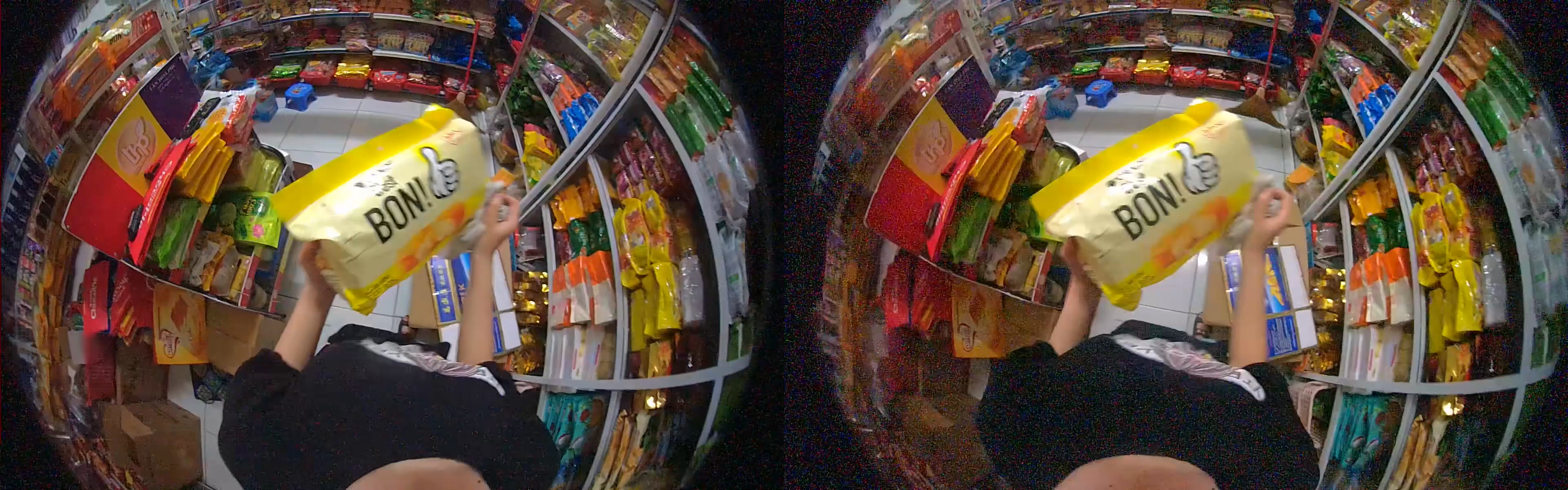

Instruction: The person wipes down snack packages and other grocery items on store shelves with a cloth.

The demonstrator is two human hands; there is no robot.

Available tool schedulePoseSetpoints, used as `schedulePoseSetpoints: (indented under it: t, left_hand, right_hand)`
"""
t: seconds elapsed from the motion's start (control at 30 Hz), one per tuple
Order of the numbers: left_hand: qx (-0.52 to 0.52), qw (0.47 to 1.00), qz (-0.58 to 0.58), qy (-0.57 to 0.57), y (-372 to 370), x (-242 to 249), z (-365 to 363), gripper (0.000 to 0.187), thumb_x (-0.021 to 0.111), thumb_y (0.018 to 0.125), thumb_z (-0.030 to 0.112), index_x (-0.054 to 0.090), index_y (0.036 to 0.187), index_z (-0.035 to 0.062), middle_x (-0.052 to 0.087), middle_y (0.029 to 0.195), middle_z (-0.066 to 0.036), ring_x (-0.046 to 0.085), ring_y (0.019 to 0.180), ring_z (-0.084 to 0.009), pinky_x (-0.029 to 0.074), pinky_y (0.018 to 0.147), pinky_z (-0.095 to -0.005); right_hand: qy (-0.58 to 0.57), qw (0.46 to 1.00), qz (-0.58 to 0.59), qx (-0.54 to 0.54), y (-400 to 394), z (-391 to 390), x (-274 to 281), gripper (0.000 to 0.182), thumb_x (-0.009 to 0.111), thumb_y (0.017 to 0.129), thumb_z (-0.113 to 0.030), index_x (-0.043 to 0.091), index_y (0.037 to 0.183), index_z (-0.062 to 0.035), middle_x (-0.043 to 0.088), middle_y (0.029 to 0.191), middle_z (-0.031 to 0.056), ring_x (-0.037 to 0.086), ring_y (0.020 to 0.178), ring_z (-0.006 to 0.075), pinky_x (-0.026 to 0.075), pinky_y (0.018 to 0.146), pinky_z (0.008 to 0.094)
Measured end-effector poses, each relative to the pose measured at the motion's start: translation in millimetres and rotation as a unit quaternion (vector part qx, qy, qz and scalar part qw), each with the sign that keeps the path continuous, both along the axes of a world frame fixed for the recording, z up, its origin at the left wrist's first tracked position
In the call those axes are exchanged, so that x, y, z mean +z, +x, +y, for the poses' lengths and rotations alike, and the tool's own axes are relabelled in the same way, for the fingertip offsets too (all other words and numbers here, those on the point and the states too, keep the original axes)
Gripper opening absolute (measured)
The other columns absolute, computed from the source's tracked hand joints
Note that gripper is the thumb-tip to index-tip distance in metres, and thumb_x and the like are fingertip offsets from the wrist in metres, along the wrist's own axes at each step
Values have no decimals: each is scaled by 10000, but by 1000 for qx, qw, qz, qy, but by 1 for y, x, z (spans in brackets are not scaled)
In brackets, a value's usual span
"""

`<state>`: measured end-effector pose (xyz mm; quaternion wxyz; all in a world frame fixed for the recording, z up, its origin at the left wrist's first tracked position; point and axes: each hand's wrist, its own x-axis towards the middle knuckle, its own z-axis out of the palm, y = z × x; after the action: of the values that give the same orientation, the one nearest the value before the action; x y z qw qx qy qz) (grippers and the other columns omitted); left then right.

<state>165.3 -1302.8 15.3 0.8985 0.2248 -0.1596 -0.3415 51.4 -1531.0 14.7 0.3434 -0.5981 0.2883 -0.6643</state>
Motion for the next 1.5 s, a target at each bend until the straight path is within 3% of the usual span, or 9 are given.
schedulePoseSetpoints:
  t: [0.37, 0.47, 0.57, 0.7, 0.8, 0.87, 1.1, 1.27, 1.5]
  left_hand:
    - [3, 997, 73, -20, -18, 0, -114, 633, 416, 675, 455, 274, 1155, 70, 353, 1139, -114, 373, 1019, -254, 311, 857, -375]
    - [38, 995, 66, -67, -8, 5, -127, 608, 418, 690, 427, 272, 1155, 64, 351, 1141, -120, 376, 1016, -259, 308, 860, -375]
    - [72, 991, 104, -39, 4, -20, -130, 557, 406, 700, 392, 315, 1128, 48, 395, 1101, -119, 402, 990, -254, 326, 845, -360]
    - [95, 990, 103, -8, 23, -19, -142, 520, 350, 732, 399, 341, 1094, 27, 410, 1068, -149, 417, 962, -272, 333, 829, -379]
    - [97, 987, -118, -57, 32, -10, -137, 511, 335, 726, 358, 341, 1095, 4, 409, 1076, -138, 427, 956, -266, 330, 836, -361]
    - [110, 978, -9, 175, 43, -4, -131, 577, 342, 709, 394, 295, 1127, -1, 378, 1109, -131, 393, 996, -258, 313, 851, -362]
    - [109, 988, 60, 95, 118, -47, -124, 610, 438, 660, 378, 296, 1126, 11, 379, 1097, -148, 400, 981, -280, 326, 842, -370]
    - [145, 986, 83, -16, 189, -39, -128, 411, 370, 693, 230, 403, 1024, -12, 472, 980, -151, 474, 882, -253, 373, 786, -346]
    - [197, 975, 97, -23, 234, -32, -95, 569, 477, 637, 299, 330, 1113, 24, 399, 1090, -146, 411, 980, -268, 335, 836, -378]
  right_hand:
    - [79, 989, -40, 118, 12, -58, -68, 382, 396, 788, -316, 355, 1023, -17, 430, 943, 77, 438, 840, 147, 362, 744, 276]
    - [389, 700, -377, 465, 28, -22, -50, 437, 431, 770, -316, 347, 1065, -4, 437, 982, 95, 427, 898, 164, 345, 777, 275]
    - [206, 909, 50, 359, 17, 15, -39, 377, 465, 754, -209, 382, 1020, 45, 459, 963, 109, 415, 925, 153, 318, 799, 255]
    - [56, 927, 191, 319, 24, -1, -16, 151, 467, 675, -44, 460, 805, 33, 490, 693, 54, 465, 635, 137, 386, 583, 246]
    - [-214, 934, 154, 240, 56, -39, -1, 71, 484, 638, -21, 447, 695, -1, 446, 580, 73, 423, 508, 162, 355, 500, 249]
    - [-153, 956, 157, 196, 90, -67, 9, 76, 497, 683, -63, 454, 700, -3, 447, 587, 66, 417, 523, 136, 351, 502, 244]
    - [147, 936, 181, 263, 210, -100, 21, 121, 502, 719, -152, 472, 742, -37, 460, 665, 17, 414, 586, 91, 352, 522, 212]
    - [-225, 866, 137, 424, 265, -13, 39, 218, 609, 550, -95, 480, 710, -21, 476, 625, 94, 466, 562, 218, 379, 530, 279]
    - [-142, 916, 128, 352, 349, -62, 18, 173, 581, 605, -94, 492, 730, -16, 495, 666, 109, 470, 594, 223, 371, 547, 279]
